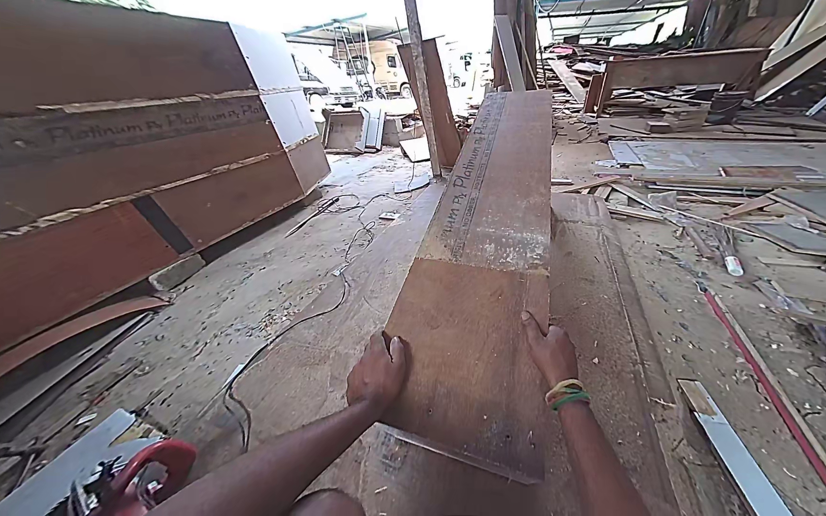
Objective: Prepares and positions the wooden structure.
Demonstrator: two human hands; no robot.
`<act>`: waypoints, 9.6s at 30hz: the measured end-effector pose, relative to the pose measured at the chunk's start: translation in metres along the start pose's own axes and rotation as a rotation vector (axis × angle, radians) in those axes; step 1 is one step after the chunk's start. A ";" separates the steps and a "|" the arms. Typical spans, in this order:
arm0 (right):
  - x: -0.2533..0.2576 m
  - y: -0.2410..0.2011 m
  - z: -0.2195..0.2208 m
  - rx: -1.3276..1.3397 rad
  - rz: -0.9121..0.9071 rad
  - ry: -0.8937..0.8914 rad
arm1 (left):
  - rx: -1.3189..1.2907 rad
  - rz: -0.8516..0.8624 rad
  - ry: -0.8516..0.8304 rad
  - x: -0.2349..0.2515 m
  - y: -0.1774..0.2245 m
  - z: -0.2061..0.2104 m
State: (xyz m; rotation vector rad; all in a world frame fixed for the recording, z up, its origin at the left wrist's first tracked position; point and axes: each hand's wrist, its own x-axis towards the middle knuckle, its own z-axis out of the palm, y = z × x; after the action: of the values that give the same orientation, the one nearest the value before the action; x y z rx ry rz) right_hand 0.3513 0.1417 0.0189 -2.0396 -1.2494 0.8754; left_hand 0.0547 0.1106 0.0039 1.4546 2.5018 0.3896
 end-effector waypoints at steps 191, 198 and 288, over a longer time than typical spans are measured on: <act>0.001 0.003 -0.001 0.064 0.015 -0.031 | 0.008 -0.005 0.002 0.000 0.001 0.000; 0.002 0.004 0.001 0.074 0.009 -0.026 | 0.003 -0.006 0.001 -0.002 0.002 -0.003; 0.002 0.009 -0.009 0.072 -0.026 -0.044 | 0.020 0.033 0.022 -0.001 -0.002 0.003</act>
State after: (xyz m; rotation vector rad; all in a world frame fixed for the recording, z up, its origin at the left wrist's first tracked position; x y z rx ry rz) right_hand 0.3641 0.1390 0.0173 -1.9525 -1.2474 0.9445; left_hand 0.0545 0.1090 0.0009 1.5093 2.5086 0.3890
